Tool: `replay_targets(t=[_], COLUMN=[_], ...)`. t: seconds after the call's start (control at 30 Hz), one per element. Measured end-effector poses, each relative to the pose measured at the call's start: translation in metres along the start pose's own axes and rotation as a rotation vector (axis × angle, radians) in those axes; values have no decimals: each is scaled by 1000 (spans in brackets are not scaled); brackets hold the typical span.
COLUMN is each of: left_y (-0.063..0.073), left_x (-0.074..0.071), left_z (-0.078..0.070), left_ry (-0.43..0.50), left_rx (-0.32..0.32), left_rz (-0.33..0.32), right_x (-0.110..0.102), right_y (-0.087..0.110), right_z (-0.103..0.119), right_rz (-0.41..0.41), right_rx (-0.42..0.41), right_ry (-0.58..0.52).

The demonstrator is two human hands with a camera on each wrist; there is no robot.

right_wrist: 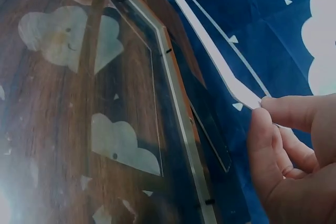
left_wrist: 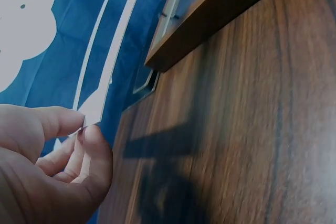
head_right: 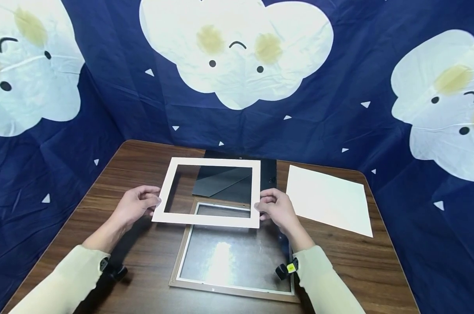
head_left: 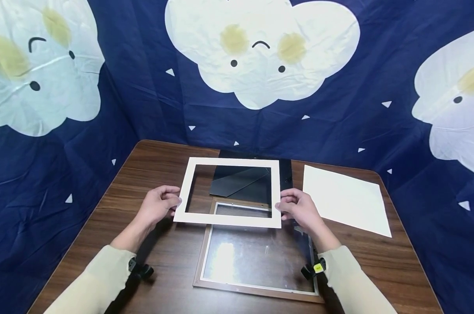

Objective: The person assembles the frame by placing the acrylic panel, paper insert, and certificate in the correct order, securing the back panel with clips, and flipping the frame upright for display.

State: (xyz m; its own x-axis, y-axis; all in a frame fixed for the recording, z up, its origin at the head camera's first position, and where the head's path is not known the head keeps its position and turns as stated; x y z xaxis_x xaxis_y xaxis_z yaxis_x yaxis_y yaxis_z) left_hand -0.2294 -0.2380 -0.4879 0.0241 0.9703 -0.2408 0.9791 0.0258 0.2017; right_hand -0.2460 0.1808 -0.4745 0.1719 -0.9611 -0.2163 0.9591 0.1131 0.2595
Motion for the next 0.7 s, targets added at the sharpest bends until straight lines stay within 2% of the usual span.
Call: replay_targets(t=[0.17,0.33,0.53,0.7], left_y=[6,14,20,24], left_x=[15,29,43,51], left_z=[-6,-8,-3,0], left_ry=[-29,-46,27,81], left_rx=[33,20,-9,-11], left_rz=[45,55,56,26], right_x=[-12,-23,-37,-45], right_y=[11,22,31,39], right_z=[-7,-19,-26,-31], right_rz=[20,39,-6,-29], right_rx=[20,49,55,53], right_ry=[1,10,2,-2])
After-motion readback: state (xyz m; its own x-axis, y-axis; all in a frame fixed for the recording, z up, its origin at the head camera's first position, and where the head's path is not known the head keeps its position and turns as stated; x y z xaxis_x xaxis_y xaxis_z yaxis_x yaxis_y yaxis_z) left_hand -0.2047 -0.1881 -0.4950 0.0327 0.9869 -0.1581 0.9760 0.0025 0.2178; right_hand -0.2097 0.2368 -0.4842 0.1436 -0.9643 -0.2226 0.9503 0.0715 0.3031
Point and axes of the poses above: each hand's wrist, its own y-axis away from the middle knuckle, its own x-axis out of the palm, z = x × y, the point moved 8 cm from there along -y, towards the middle knuckle
